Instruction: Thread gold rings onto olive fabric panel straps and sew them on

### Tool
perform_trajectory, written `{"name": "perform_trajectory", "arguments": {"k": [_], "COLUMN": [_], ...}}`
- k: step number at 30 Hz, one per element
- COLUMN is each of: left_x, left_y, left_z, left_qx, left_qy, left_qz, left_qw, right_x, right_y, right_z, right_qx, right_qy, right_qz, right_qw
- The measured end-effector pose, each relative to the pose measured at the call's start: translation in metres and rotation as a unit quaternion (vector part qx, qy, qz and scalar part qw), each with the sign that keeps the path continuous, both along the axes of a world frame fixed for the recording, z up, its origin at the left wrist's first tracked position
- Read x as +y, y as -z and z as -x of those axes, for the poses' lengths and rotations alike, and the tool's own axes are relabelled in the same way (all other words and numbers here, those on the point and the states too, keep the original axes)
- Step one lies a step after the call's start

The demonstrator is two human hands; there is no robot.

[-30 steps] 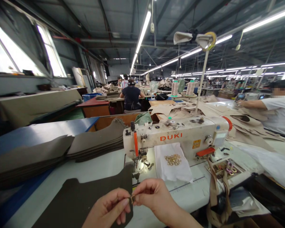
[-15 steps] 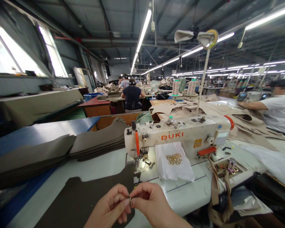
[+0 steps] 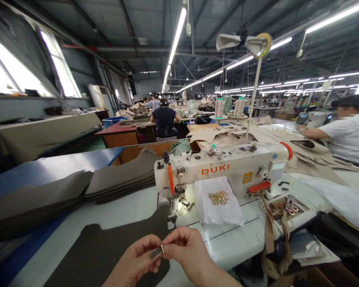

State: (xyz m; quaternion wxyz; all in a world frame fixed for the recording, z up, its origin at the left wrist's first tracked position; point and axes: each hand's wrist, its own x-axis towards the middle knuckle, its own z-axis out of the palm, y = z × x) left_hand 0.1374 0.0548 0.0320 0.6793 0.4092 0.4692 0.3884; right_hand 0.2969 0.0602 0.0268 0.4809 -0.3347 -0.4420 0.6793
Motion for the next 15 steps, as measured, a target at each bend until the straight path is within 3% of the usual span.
{"name": "perform_trajectory", "arguments": {"k": [15], "left_x": [0.000], "left_y": [-0.018], "left_z": [0.001], "left_qx": [0.047], "left_qy": [0.059], "left_qz": [-0.036], "left_qw": [0.996], "right_x": [-0.004], "right_y": [0.006], "right_z": [0.002], "right_qx": [-0.014], "right_qy": [-0.027], "right_qz": [-0.007], "right_qw": [1.000]}}
